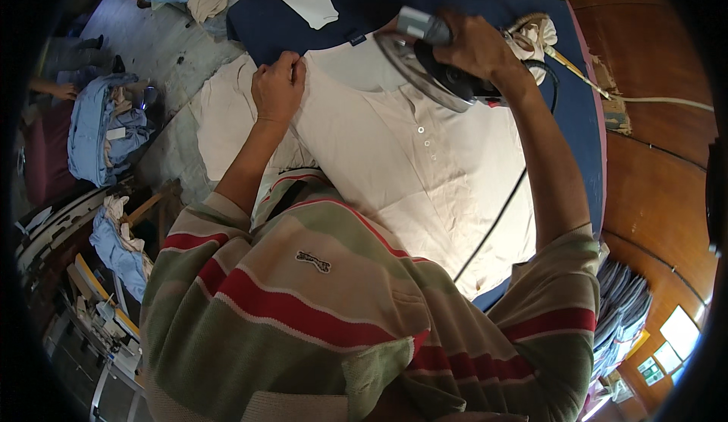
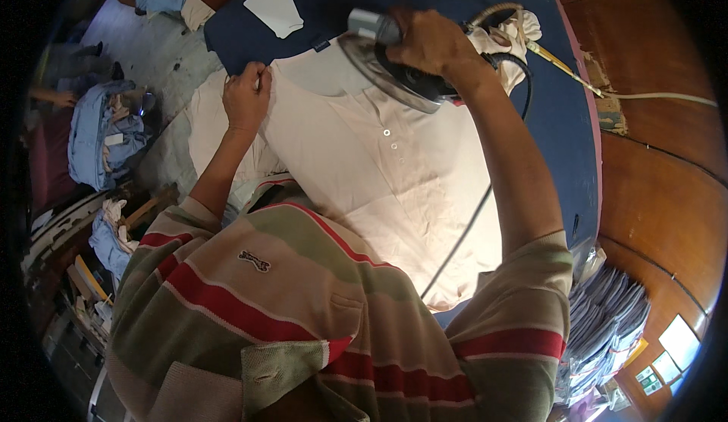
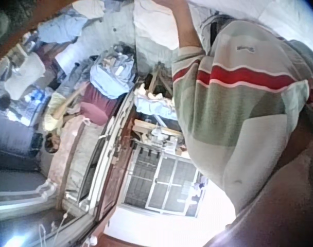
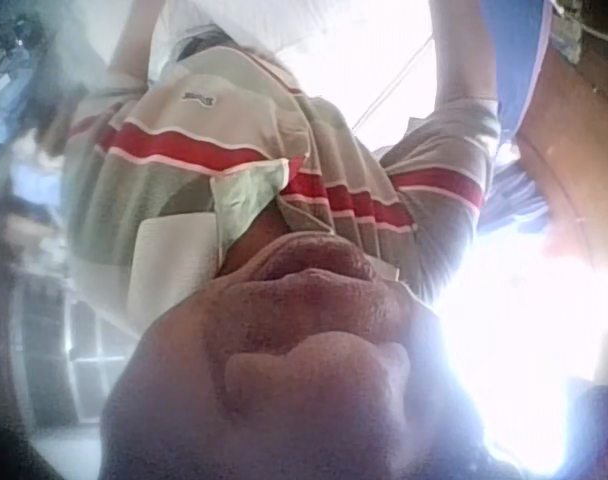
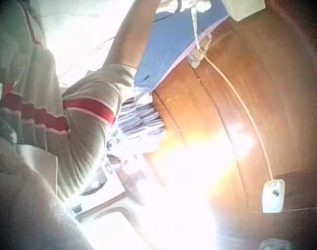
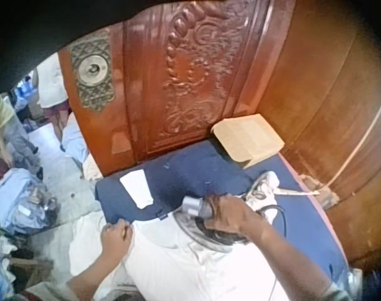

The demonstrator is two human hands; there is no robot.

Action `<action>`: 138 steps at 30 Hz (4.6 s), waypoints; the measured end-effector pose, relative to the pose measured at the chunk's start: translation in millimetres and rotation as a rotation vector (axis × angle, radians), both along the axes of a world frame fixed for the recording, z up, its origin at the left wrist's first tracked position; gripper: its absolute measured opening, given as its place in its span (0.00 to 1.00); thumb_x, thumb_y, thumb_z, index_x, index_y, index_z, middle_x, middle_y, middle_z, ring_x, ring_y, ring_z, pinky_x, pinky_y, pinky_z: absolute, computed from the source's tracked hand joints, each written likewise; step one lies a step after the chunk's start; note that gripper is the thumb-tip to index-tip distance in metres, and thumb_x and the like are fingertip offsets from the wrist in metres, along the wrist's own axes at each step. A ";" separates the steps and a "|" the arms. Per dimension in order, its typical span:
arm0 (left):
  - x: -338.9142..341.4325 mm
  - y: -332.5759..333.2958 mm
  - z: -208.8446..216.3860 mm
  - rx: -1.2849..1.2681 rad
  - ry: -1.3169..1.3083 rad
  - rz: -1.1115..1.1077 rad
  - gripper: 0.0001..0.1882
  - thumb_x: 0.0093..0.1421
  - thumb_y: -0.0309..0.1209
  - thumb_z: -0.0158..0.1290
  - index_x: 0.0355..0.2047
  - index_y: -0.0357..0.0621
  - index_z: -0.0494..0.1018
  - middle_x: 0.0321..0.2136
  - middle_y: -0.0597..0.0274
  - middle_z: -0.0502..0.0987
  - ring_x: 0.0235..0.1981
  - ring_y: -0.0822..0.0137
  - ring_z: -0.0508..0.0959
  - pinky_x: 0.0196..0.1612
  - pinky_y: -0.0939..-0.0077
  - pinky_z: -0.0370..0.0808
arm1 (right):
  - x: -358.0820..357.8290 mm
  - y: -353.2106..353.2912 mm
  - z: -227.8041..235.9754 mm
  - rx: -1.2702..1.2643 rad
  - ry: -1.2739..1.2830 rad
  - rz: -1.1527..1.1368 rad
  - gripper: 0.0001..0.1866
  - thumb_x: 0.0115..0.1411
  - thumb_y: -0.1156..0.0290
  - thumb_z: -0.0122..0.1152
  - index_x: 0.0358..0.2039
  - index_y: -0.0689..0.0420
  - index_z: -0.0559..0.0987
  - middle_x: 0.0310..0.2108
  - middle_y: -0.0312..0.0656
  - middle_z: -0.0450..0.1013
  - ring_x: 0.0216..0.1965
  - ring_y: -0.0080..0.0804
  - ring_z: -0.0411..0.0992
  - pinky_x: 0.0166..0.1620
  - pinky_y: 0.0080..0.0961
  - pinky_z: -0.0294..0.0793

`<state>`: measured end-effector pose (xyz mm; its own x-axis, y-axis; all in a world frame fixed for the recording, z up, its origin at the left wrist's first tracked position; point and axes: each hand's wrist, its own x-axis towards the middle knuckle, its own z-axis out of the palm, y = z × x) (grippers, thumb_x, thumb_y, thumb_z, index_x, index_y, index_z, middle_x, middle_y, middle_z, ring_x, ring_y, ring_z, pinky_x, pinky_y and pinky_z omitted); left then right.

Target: The person irons a shirt on a padded table by hand using an iron, pressing the sleeves, collar, and body of the garment.

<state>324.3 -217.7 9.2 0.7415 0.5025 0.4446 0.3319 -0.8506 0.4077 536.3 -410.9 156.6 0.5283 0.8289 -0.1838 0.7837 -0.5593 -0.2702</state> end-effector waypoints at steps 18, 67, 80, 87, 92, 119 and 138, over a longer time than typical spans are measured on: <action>1.6 1.4 -3.3 -0.047 -0.044 -0.008 0.04 0.53 0.32 0.53 0.27 0.47 0.72 0.18 0.64 0.76 0.19 0.60 0.75 0.32 0.69 0.70 | 12.2 12.1 -0.2 -0.022 -0.027 0.227 0.28 0.41 0.70 0.63 0.47 0.54 0.73 0.31 0.48 0.77 0.33 0.42 0.76 0.40 0.35 0.75; 103.0 -174.1 42.2 0.035 0.087 -0.843 0.19 0.54 0.26 0.47 0.48 0.50 0.70 0.48 0.63 0.71 0.50 0.63 0.69 0.52 0.60 0.59 | -97.8 -257.2 22.9 -0.078 0.035 -0.753 0.19 0.43 0.65 0.62 0.37 0.59 0.74 0.28 0.52 0.75 0.32 0.49 0.74 0.36 0.39 0.73; 306.4 -257.8 58.9 0.483 0.715 -1.335 0.16 0.60 0.42 0.45 0.43 0.49 0.71 0.38 0.55 0.76 0.45 0.59 0.72 0.55 0.52 0.55 | -133.4 -429.0 1.3 0.011 -0.039 -1.326 0.21 0.43 0.64 0.61 0.39 0.59 0.74 0.34 0.56 0.74 0.39 0.50 0.73 0.43 0.37 0.70; 321.6 -258.1 67.1 0.454 0.860 -1.310 0.17 0.58 0.45 0.48 0.38 0.47 0.73 0.35 0.55 0.77 0.41 0.57 0.75 0.51 0.60 0.61 | -93.8 -356.6 -3.0 0.098 0.006 -0.912 0.24 0.41 0.67 0.60 0.41 0.61 0.74 0.32 0.55 0.74 0.36 0.50 0.74 0.40 0.38 0.71; 325.4 -258.2 73.1 0.361 0.902 -1.316 0.15 0.56 0.43 0.52 0.36 0.46 0.72 0.33 0.56 0.77 0.39 0.57 0.75 0.44 0.64 0.66 | -37.1 -283.6 2.7 0.013 -0.011 -0.857 0.23 0.43 0.64 0.60 0.42 0.57 0.75 0.32 0.49 0.76 0.35 0.46 0.75 0.40 0.36 0.73; 211.2 -267.7 7.8 0.411 0.463 -1.062 0.29 0.64 0.49 0.33 0.64 0.62 0.47 0.66 0.74 0.44 0.66 0.66 0.43 0.63 0.49 0.41 | -111.1 -377.9 -15.1 0.006 -0.037 -1.206 0.27 0.43 0.60 0.63 0.44 0.59 0.73 0.38 0.55 0.74 0.42 0.49 0.73 0.45 0.37 0.71; 229.0 -251.7 -4.9 0.545 0.415 -1.064 0.30 0.64 0.53 0.32 0.64 0.64 0.45 0.66 0.77 0.43 0.66 0.68 0.44 0.65 0.56 0.43 | -71.7 -347.4 -16.4 0.071 -0.064 -0.984 0.23 0.43 0.61 0.63 0.41 0.57 0.75 0.34 0.53 0.75 0.38 0.49 0.74 0.42 0.37 0.72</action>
<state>553.3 -469.3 4.3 0.7978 -0.6014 0.0435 -0.5995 -0.7988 -0.0493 464.6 -758.4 140.3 0.9950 0.0224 -0.0976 -0.0082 -0.9534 -0.3016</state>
